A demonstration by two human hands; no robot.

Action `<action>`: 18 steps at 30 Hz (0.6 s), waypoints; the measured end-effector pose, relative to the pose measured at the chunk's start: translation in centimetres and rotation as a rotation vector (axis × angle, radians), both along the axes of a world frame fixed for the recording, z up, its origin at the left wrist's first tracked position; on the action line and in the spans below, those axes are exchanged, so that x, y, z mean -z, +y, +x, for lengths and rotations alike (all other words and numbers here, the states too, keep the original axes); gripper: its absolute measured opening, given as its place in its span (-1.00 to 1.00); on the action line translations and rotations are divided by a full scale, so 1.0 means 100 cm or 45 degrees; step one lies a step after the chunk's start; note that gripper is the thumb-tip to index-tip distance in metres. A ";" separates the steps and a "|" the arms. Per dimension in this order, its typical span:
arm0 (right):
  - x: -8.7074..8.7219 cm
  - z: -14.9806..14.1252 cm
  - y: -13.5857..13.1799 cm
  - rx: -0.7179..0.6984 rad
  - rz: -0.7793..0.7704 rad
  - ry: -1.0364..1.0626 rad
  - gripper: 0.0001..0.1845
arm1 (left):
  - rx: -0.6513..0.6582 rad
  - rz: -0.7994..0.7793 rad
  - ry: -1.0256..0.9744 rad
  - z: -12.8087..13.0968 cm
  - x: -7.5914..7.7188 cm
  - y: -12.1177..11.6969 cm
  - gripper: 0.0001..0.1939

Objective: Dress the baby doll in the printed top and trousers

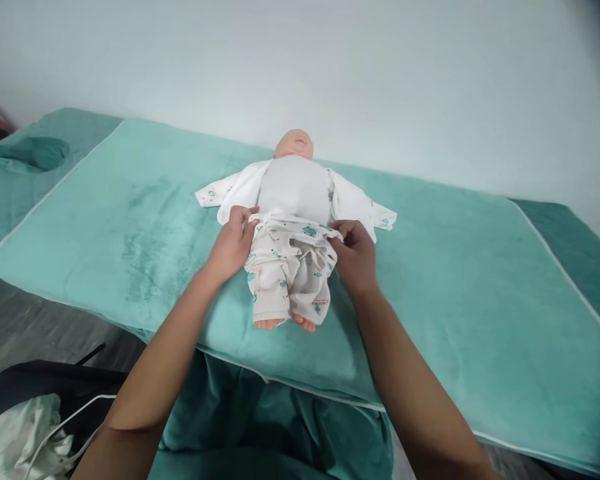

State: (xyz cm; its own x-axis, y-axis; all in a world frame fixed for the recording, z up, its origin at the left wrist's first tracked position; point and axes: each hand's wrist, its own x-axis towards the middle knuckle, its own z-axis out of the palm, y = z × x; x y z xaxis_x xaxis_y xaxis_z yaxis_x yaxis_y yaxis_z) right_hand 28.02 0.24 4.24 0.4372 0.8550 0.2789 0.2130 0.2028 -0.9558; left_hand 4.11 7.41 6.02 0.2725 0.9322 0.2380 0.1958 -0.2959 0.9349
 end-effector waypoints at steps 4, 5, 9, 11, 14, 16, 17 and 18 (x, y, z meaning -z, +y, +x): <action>0.013 -0.004 0.004 -0.053 -0.084 0.254 -0.69 | 0.006 -0.217 0.037 0.001 0.010 0.005 -0.76; 0.015 -0.004 0.004 -0.081 -0.095 0.304 -0.67 | 0.058 -0.267 0.017 -0.001 0.013 0.005 -0.74; 0.019 0.000 0.002 -0.133 -0.106 0.419 -0.65 | 0.330 -0.448 -0.167 -0.017 0.019 0.002 -0.71; 0.019 0.003 0.001 -0.148 -0.119 0.463 -0.67 | 0.432 -0.550 -0.243 -0.025 0.020 0.001 -0.67; 0.020 0.008 -0.001 -0.216 -0.156 0.495 -0.70 | 0.438 -0.687 -0.340 -0.032 0.023 0.001 -0.65; 0.021 0.012 -0.003 -0.307 -0.179 0.496 -0.71 | 0.408 -0.749 -0.381 -0.035 0.025 0.002 -0.67; 0.022 0.014 -0.004 -0.354 -0.180 0.499 -0.71 | 0.414 -0.768 -0.384 -0.035 0.026 0.002 -0.68; 0.023 0.016 -0.005 -0.394 -0.174 0.504 -0.70 | 0.436 -0.778 -0.378 -0.036 0.026 0.002 -0.69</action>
State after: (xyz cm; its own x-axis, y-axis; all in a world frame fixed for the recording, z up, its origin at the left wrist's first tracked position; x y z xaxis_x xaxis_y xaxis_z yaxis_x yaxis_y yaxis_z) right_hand 29.60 -0.25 1.92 0.2077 0.9780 0.0201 -0.2202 0.0667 -0.9732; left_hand 0.49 7.64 3.40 0.5752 0.7967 -0.1853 -0.0990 0.2926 0.9511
